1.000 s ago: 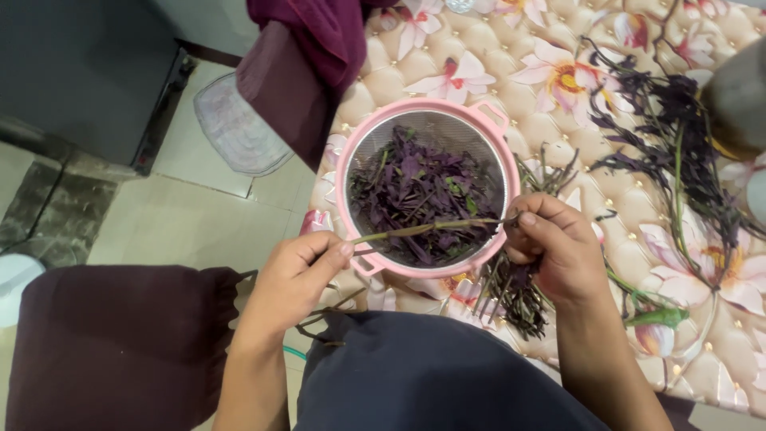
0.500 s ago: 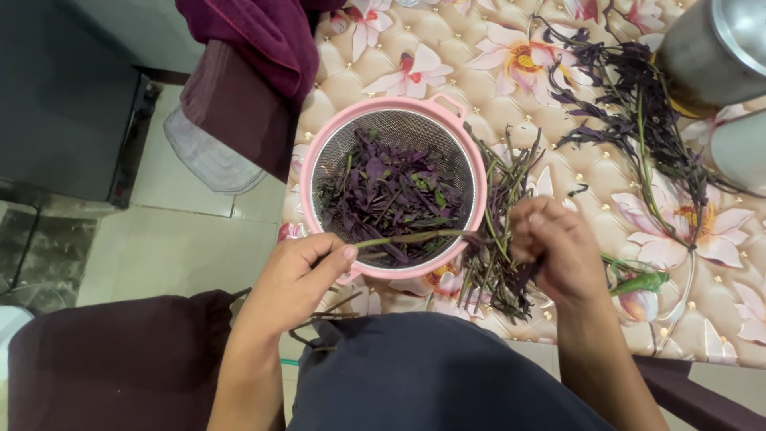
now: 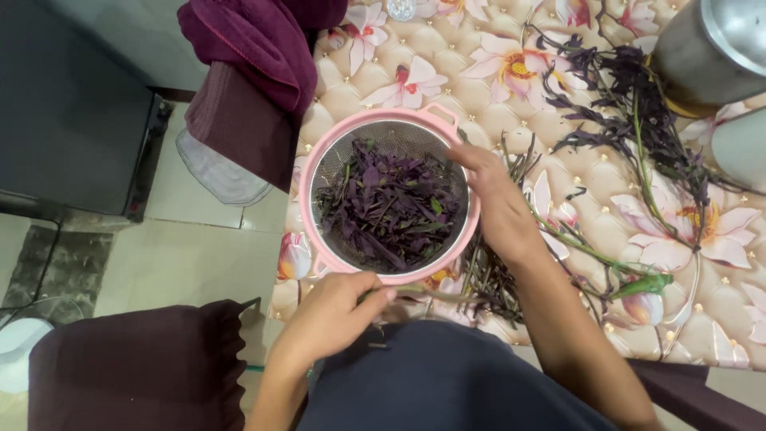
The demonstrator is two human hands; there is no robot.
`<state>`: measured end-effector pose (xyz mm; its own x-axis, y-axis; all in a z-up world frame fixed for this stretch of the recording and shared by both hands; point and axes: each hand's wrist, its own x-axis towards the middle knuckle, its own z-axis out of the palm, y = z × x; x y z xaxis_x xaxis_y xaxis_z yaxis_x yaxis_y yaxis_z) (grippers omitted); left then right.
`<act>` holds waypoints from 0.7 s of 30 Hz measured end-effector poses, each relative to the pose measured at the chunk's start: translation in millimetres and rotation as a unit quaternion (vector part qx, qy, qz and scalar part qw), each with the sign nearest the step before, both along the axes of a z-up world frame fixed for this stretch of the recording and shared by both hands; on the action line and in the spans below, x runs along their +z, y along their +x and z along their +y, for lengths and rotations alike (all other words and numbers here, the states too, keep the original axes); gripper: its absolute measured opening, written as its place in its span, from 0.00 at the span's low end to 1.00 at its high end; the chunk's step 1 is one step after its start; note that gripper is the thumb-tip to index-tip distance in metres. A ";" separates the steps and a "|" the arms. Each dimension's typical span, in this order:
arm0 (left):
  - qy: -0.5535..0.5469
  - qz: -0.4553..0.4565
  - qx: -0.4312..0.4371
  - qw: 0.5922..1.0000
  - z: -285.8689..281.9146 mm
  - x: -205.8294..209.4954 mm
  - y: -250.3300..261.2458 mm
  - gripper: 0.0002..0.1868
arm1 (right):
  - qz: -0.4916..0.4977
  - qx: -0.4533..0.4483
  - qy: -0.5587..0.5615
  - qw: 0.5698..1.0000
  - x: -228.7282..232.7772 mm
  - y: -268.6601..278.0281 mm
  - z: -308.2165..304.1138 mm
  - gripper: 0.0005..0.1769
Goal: The person plucks purple leaves from their stems by hand and places them into a pink strainer. After plucking all the leaves, the person gathers the bare stems from the table and sets them aside.
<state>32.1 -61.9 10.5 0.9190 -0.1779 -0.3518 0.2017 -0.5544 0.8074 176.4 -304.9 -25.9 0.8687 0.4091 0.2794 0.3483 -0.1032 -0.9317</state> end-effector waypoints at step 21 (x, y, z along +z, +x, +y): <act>-0.222 -0.106 0.060 0.967 -177.4 -3.6 98.7 0.14 | 0.254 -0.383 0.023 0.888 -46.7 -116.4 -228.2 0.17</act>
<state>130.8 -239.3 6.8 0.9857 -0.1553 -0.0656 0.0462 -0.1258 0.9910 60.1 -533.1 -72.6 0.9061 -0.3577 -0.2260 -0.2735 -0.0876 -0.9579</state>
